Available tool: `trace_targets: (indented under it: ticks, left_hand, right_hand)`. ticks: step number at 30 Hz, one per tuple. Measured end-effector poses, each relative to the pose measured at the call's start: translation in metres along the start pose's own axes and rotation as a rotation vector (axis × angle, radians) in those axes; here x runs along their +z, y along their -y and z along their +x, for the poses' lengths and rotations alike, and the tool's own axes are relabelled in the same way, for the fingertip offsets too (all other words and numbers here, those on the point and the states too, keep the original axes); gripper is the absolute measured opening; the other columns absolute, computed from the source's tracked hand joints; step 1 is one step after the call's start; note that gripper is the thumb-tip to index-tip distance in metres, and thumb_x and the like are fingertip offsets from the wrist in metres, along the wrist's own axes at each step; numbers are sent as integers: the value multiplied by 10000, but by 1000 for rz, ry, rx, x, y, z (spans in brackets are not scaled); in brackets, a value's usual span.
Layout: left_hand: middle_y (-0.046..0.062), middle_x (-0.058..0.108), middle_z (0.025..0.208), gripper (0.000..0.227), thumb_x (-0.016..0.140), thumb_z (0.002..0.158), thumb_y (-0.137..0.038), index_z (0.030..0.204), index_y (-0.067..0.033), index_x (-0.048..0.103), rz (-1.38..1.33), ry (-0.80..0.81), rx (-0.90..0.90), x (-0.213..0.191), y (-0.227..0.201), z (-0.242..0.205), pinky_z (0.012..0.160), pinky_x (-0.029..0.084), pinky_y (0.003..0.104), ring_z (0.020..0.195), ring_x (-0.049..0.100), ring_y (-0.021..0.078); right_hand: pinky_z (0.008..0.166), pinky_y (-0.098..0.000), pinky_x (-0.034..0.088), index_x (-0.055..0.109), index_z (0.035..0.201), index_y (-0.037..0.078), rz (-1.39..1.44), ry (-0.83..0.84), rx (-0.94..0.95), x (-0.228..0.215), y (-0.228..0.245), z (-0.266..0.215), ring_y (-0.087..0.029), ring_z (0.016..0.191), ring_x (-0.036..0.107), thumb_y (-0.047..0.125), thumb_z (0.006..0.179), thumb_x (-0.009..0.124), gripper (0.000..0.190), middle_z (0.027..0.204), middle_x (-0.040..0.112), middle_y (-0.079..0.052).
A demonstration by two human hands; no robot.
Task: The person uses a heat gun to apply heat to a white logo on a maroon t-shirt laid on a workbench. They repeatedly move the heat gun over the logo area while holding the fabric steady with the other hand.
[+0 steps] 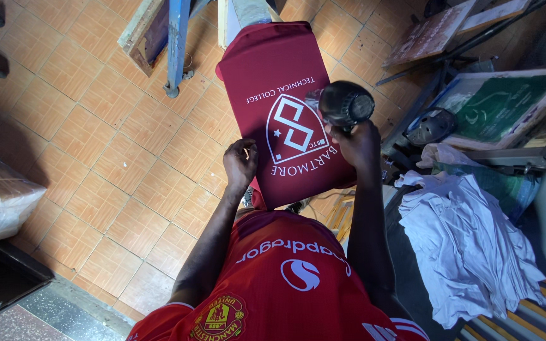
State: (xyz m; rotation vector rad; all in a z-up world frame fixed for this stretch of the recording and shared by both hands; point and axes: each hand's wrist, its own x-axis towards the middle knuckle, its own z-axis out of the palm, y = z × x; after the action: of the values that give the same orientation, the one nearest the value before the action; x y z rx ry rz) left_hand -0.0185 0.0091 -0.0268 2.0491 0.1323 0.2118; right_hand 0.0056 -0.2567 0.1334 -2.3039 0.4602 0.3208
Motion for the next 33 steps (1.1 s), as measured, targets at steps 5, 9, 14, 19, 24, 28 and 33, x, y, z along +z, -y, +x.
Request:
trace_targets:
  ticks: [5, 9, 14, 19, 24, 28, 33]
  left_hand:
    - [65, 667, 758, 155, 669, 772, -105, 918, -150, 694, 7, -6, 53, 0, -8, 8, 698, 492, 376, 704, 614, 257]
    - [108, 645, 923, 228, 676, 777, -111, 1005, -104, 667, 7, 27, 98, -4, -18, 15, 786, 499, 434, 853, 624, 325]
    - [155, 610, 1114, 297, 673, 784, -112, 1075, -65, 640, 37, 85, 83, -6, -27, 23, 908, 468, 483, 1054, 576, 390]
    - [162, 592, 1150, 319, 683, 774, -128, 1083, -68, 633, 58, 114, 108, -2, -25, 29, 926, 458, 475, 1095, 565, 395]
    - [166, 600, 1130, 323, 681, 766, -124, 1079, -58, 642, 90, 125, 119, 0, -31, 30, 910, 469, 482, 1071, 577, 403]
    - [160, 595, 1152, 322, 691, 768, -133, 1079, -66, 642, 82, 118, 116, 3, -19, 27, 918, 461, 479, 1085, 571, 394]
    - [127, 607, 1107, 297, 686, 768, -159, 1054, -88, 649, 99, 121, 114, 1, -21, 26, 895, 470, 459, 1048, 585, 372]
  right_hand:
    - [772, -370, 499, 676, 892, 161, 40, -42, -28, 6, 2, 20, -185, 752, 700, 321, 803, 723, 189, 674, 688, 12]
    - [798, -362, 495, 659, 930, 159, 50, -83, -36, 18, 12, 34, -142, 716, 703, 313, 809, 727, 208, 677, 689, 24]
    - [791, -411, 499, 644, 909, 143, 49, 1, -97, 30, 44, 29, -217, 758, 707, 344, 807, 703, 233, 641, 678, -11]
    - [790, -502, 474, 666, 957, 60, 57, 128, -236, 50, 69, 16, -412, 933, 649, 314, 802, 645, 298, 809, 699, -176]
    - [783, -486, 509, 671, 944, 58, -8, 195, -254, 64, 88, 13, -401, 914, 668, 301, 798, 698, 285, 885, 706, -154]
    - [817, -532, 499, 678, 993, 72, -71, 176, -202, 57, 73, 26, -405, 964, 649, 381, 789, 683, 370, 926, 703, -163]
    - [760, -381, 508, 648, 863, 189, -52, -35, -56, 52, 32, 59, -218, 723, 700, 422, 781, 685, 250, 603, 657, 25]
